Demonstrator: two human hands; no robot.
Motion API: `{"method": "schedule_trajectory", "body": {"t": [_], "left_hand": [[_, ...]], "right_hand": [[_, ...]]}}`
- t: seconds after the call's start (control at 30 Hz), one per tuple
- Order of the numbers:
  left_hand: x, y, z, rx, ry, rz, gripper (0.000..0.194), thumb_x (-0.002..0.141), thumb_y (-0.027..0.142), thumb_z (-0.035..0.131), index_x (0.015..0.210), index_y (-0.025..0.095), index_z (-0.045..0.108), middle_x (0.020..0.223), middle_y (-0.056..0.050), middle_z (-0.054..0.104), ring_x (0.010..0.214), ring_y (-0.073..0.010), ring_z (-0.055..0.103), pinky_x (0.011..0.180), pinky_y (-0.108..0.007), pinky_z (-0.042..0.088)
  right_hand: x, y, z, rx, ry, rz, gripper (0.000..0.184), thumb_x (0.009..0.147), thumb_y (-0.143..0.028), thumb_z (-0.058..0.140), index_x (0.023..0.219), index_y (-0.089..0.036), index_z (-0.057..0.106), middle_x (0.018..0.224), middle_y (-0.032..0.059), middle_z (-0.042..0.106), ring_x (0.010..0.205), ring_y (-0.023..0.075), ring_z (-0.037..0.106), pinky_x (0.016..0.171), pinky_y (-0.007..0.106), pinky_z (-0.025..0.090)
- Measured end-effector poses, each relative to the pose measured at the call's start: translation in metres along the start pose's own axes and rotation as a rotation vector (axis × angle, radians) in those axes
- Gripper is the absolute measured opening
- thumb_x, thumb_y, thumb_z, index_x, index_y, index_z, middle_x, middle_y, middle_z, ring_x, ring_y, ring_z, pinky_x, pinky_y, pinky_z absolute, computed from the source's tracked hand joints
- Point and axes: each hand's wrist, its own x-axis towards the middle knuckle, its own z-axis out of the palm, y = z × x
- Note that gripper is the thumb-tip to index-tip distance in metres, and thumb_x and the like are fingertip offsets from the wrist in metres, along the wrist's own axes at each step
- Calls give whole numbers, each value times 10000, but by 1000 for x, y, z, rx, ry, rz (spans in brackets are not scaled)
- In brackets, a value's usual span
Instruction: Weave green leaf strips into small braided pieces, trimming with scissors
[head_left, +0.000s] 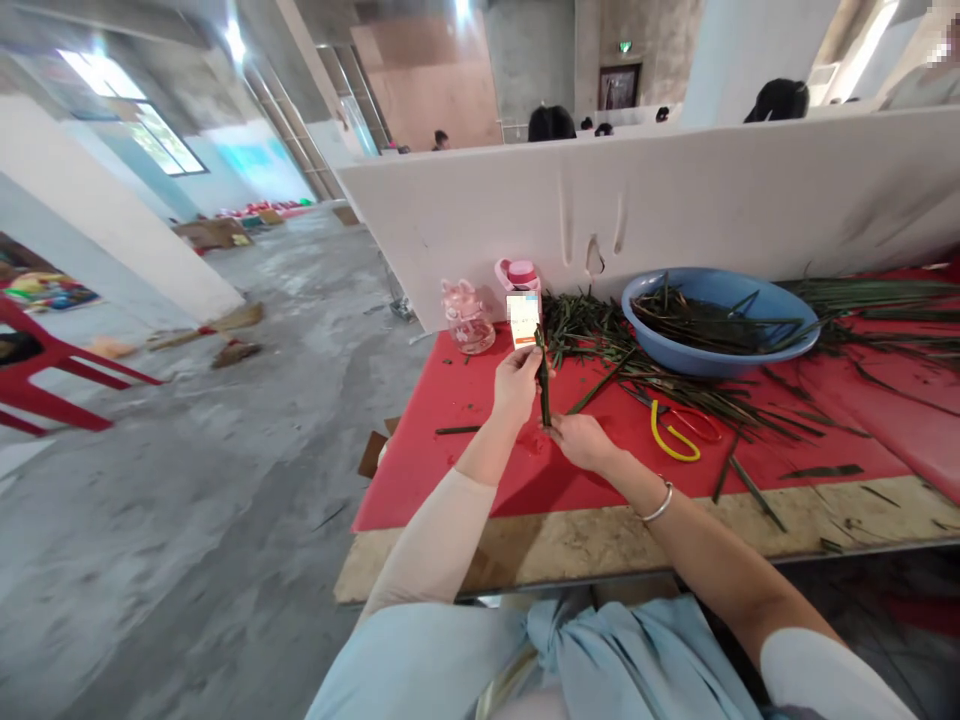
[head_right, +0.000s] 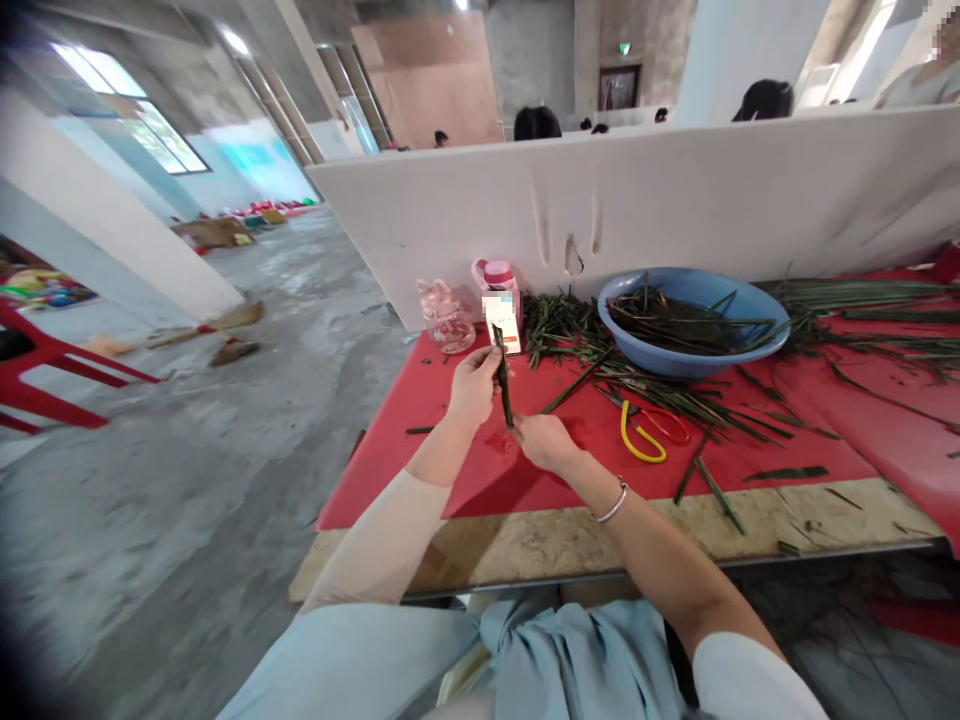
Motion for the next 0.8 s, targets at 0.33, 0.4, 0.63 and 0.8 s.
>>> {"method": "schedule_trajectory", "body": {"t": [0.33,0.4,0.63,0.8], "left_hand": [[-24,-83,-33,134,-193,1,404,723,284,660,1109,179,607,1091,-96,645,860,-151,619,639,-238,513],[-30,-94,-35,202,-309,113,377,654,179,696,1029,171,659,1104,-100,653,961,-181,608,778,-284,512],[-19,-83,-33,-95,52,32,258,706,309,704,916,165,669,945,-67,690,808,-137,647,724,-254,495],[-6,-55,-52,-388,201,-58,341,695,339,721,992,196,633,1016,-56,691,734,-81,643,548,-159,407]], "right_hand": [[-3,25,15,410,556,-192,169,899,-277,496,905,-193,643,941,79,664,916,180,618,832,301,494],[-2,16,13,461,538,-271,169,898,-244,491,958,-205,644,952,72,660,928,175,613,854,317,498],[-8,1,13,564,519,-155,308,831,-320,578,1116,-207,588,1116,114,607,1030,216,566,867,366,496],[3,22,24,1114,273,276,314,815,-512,545,829,-200,577,686,-7,584,560,119,543,474,223,461]]}}
